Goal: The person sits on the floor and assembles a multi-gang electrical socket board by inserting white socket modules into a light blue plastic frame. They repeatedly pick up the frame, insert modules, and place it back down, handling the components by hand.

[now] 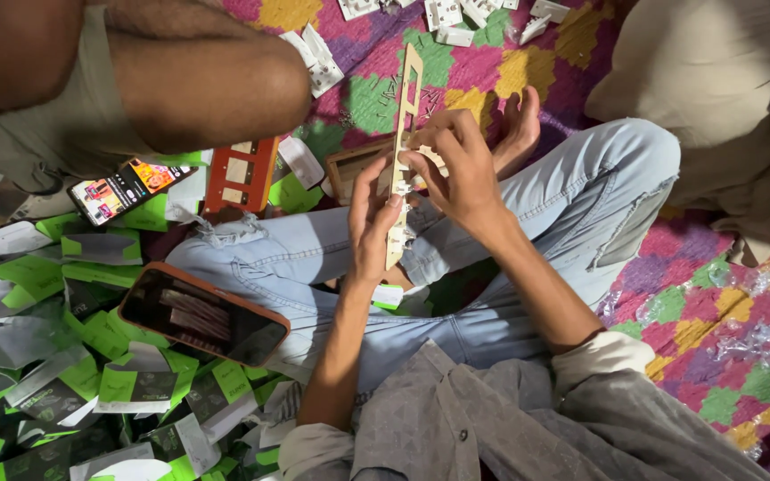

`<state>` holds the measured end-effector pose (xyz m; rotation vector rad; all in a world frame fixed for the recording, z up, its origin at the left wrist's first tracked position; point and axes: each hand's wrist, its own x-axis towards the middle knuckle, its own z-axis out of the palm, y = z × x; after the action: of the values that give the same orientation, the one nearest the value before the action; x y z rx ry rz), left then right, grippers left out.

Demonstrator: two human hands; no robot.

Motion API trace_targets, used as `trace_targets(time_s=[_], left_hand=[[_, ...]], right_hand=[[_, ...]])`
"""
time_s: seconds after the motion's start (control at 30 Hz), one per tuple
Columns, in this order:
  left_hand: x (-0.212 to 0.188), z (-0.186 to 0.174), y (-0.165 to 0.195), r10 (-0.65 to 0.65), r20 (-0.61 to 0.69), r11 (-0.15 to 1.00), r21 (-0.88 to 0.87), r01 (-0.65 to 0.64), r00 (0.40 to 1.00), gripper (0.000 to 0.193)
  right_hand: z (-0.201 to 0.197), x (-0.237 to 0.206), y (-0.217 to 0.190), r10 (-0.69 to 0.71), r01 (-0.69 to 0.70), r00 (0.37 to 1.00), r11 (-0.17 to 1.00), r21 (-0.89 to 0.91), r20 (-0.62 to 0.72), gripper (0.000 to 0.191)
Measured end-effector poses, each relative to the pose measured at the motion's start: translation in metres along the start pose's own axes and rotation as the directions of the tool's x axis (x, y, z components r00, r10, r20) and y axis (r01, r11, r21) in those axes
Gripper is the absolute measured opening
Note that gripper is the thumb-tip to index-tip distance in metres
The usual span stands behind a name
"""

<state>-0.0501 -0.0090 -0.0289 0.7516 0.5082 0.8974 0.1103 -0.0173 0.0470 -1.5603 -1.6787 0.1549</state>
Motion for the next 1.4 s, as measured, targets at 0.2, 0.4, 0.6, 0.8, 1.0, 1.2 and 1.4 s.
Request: trace_targets(time_s=[0.2,0.4,0.6,0.8,1.0,1.2,1.4], left_hand=[[-0.003,0.001,-0.002,-0.035,-0.008,0.999,0.000,0.035,0.999,0.052],[-0.005,0.001,-0.008,-0.037,-0.015,0.988,0.150,0.039,0.999,0.052],[-0.008,0.007,-0.008,-0.093,-0.010,0.984,0.148,0.094,0.996,0.055],[-0.003,0.009,-0.002,-0.049,-0.013,0.999,-0.005,0.049,0.999,0.053],[-0.005,0.002,-0.008,-0.013,-0.002,1.000,0.005,0.013,1.000,0.054],[-0.007,0.005,-0.013,-0.064,-0.043,0.992,0.107,0.069,0.997,0.055],[-0.008,0.007,-0.008,-0.026,-0.043,0.993,0.110,0.031,0.999,0.052]], right_hand=[[0.013,-0.007,-0.001,0.141,-0.140,0.990,0.990,0.032,-0.020,0.023],[0.018,-0.013,-0.010,0.281,-0.277,0.958,0.959,0.063,-0.063,0.019],[0.033,-0.015,0.006,0.466,-0.421,0.871,0.870,0.256,-0.154,0.020],[0.017,-0.017,0.018,0.369,-0.367,0.925,0.796,0.481,0.094,0.041],[0.018,-0.014,0.002,0.304,-0.328,0.945,0.885,0.330,0.124,0.046],[0.027,-0.017,0.000,0.483,-0.468,0.874,0.813,0.345,0.047,0.040],[0.021,-0.019,0.002,0.325,-0.339,0.941,0.894,0.292,0.096,0.047]])
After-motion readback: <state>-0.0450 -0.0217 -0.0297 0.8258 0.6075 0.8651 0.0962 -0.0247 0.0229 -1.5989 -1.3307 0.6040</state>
